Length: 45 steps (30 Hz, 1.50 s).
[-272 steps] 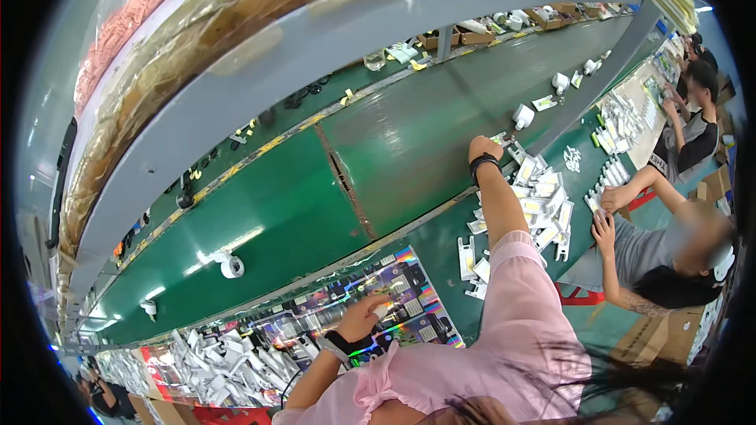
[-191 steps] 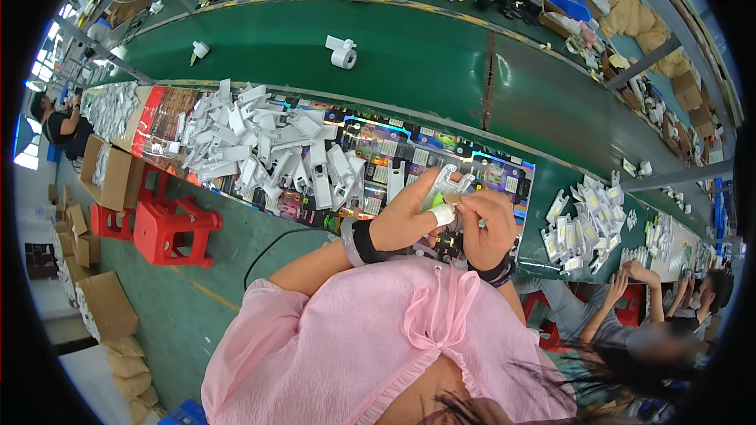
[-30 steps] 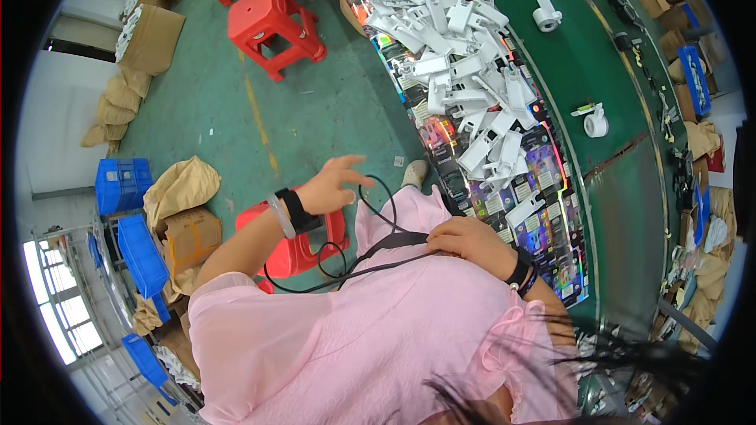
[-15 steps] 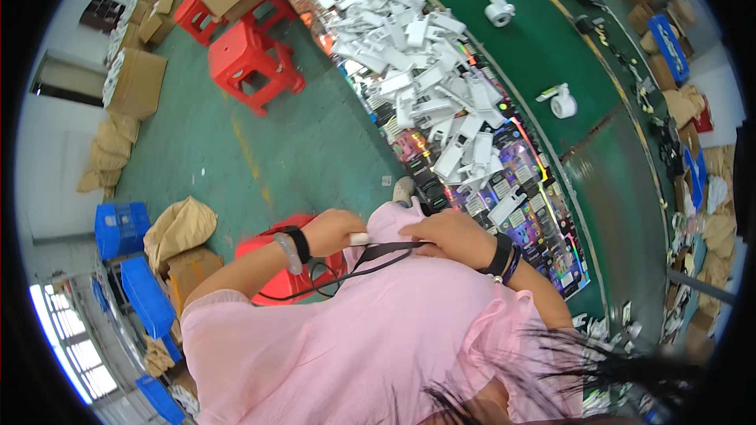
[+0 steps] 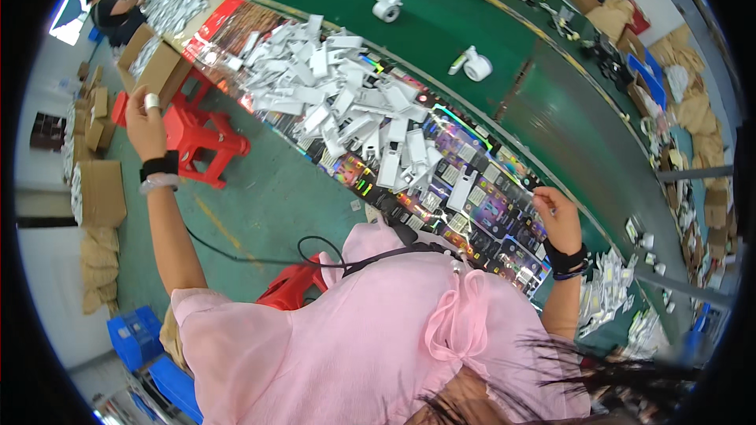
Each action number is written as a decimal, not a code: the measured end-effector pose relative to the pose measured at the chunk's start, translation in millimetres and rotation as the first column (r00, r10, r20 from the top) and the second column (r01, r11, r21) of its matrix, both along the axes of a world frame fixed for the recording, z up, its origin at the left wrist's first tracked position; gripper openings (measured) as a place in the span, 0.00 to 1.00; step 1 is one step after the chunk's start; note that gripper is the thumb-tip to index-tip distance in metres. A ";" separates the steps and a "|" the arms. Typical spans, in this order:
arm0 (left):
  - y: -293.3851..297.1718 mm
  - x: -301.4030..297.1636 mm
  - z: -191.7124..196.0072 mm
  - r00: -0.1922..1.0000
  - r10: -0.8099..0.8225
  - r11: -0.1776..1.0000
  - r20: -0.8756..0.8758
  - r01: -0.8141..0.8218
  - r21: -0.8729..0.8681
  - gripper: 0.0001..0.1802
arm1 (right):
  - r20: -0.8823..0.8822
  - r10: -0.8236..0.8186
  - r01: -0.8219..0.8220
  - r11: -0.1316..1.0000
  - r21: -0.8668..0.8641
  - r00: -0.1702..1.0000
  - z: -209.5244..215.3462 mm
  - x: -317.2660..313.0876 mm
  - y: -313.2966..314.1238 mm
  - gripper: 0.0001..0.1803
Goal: The recorder is assembling small electronic components, specifically placing small internal parts into white plastic housings on an industrial assembly line.
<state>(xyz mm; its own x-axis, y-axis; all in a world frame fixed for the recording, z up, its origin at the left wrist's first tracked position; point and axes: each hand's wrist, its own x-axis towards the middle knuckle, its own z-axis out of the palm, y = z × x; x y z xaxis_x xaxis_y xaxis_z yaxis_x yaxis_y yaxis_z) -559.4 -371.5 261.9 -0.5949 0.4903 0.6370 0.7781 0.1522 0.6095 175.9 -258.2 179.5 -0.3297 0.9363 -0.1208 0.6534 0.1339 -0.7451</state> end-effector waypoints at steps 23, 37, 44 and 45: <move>56.5 472.2 -228.7 0.217 -0.952 0.022 0.214 0.749 -0.662 0.36 | 0.398 -0.214 0.133 0.966 0.221 0.892 -168.8 -44.2 -79.6 0.40; -6.8 298.4 -86.1 -0.021 0.089 -0.625 0.996 0.777 0.073 0.21 | 0.138 -0.255 0.197 0.920 0.338 0.957 -131.3 -46.7 -111.9 0.26; -45.7 300.2 -21.6 0.337 0.276 -0.457 0.900 0.870 -0.186 0.23 | 0.135 -0.151 0.100 0.940 0.326 0.979 -128.8 -52.4 -108.9 0.23; -59.7 293.2 -26.0 0.250 0.278 -0.404 0.927 0.906 -0.123 0.23 | 0.122 -0.154 0.109 0.943 0.313 0.981 -130.1 -50.6 -108.7 0.22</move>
